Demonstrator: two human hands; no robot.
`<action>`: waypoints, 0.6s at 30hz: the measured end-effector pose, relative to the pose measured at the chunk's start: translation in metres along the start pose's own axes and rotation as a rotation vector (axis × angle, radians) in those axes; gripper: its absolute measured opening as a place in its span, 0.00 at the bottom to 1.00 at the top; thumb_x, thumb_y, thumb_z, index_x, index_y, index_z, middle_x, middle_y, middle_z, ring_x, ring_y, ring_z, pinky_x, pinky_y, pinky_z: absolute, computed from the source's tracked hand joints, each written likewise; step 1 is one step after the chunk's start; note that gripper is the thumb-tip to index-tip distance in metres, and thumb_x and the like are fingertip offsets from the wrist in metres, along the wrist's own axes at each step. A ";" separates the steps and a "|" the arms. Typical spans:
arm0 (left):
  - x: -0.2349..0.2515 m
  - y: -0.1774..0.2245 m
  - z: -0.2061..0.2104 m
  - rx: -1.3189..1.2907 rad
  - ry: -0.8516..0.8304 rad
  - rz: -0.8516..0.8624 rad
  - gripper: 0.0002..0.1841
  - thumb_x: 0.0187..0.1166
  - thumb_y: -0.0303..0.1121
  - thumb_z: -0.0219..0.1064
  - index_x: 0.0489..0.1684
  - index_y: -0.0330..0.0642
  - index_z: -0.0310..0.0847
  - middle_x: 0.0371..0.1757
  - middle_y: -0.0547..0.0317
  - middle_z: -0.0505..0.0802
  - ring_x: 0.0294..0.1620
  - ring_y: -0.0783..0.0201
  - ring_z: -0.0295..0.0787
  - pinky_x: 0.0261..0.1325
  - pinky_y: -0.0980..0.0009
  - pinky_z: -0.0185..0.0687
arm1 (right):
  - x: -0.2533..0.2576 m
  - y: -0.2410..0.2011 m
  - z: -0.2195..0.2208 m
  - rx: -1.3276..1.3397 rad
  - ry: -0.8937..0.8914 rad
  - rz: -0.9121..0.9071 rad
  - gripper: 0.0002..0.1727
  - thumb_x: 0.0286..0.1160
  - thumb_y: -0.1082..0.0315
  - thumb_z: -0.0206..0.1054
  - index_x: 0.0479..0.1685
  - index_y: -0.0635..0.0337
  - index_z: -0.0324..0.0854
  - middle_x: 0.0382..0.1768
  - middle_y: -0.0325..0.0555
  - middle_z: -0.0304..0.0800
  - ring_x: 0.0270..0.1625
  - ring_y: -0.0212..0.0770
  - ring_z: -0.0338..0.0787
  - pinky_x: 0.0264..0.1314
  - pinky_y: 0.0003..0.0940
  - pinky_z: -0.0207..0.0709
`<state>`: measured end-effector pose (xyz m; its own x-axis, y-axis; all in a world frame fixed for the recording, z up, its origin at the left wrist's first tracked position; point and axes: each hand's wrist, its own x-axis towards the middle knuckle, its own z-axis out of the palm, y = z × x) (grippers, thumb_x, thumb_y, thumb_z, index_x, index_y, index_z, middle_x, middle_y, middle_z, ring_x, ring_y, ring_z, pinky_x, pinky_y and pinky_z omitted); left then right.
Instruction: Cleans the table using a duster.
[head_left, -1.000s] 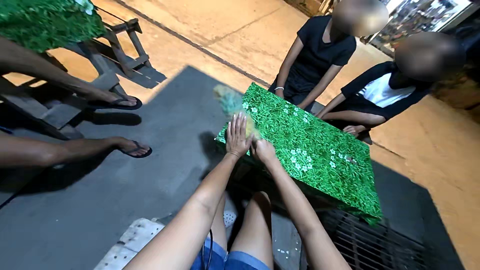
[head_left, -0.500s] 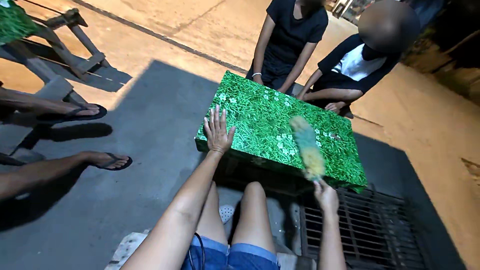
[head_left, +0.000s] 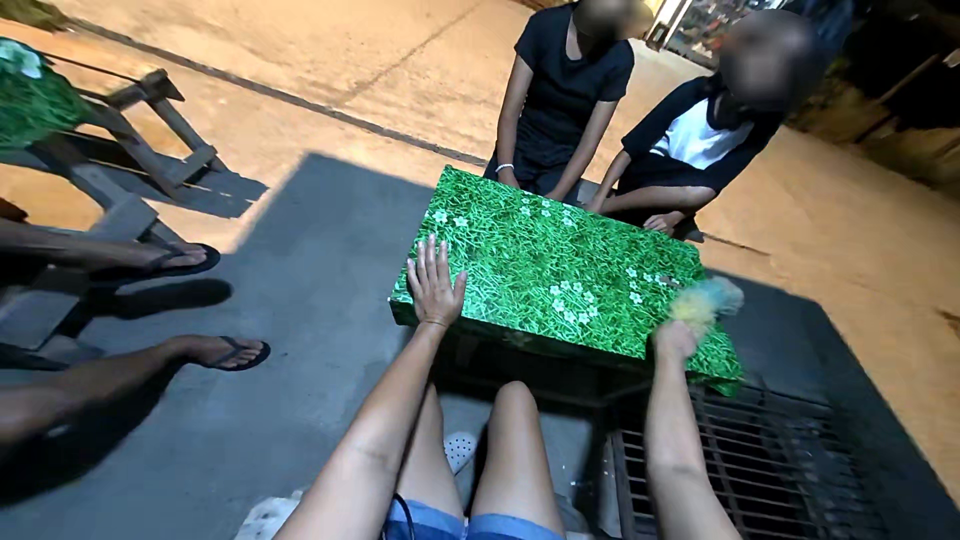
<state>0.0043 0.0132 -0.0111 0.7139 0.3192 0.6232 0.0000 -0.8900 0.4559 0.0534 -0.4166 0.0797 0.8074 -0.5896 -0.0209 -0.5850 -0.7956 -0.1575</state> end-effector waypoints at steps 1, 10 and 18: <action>0.000 0.000 -0.001 0.008 -0.009 -0.001 0.40 0.90 0.60 0.33 0.96 0.42 0.48 0.98 0.49 0.52 0.98 0.46 0.39 0.94 0.38 0.30 | -0.002 -0.017 0.002 0.031 -0.022 -0.012 0.25 0.89 0.62 0.54 0.74 0.73 0.75 0.74 0.70 0.80 0.77 0.64 0.82 0.75 0.61 0.75; 0.001 -0.002 0.001 0.029 -0.023 -0.013 0.39 0.90 0.60 0.32 0.95 0.44 0.49 0.98 0.52 0.50 0.99 0.47 0.38 0.95 0.40 0.30 | -0.105 -0.175 0.039 0.117 -0.106 -0.486 0.23 0.90 0.58 0.55 0.73 0.63 0.78 0.64 0.68 0.88 0.64 0.69 0.90 0.61 0.69 0.82; -0.002 -0.003 0.000 0.005 -0.023 -0.010 0.39 0.90 0.59 0.34 0.96 0.43 0.47 0.98 0.53 0.49 0.99 0.48 0.36 0.95 0.41 0.29 | -0.243 -0.193 0.046 0.042 -0.267 -0.970 0.19 0.91 0.56 0.56 0.69 0.54 0.81 0.48 0.62 0.94 0.53 0.65 0.94 0.49 0.65 0.85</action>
<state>0.0028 0.0156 -0.0139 0.7299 0.3201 0.6040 0.0106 -0.8887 0.4583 -0.0264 -0.1131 0.0699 0.9270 0.3654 -0.0851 0.3336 -0.9066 -0.2584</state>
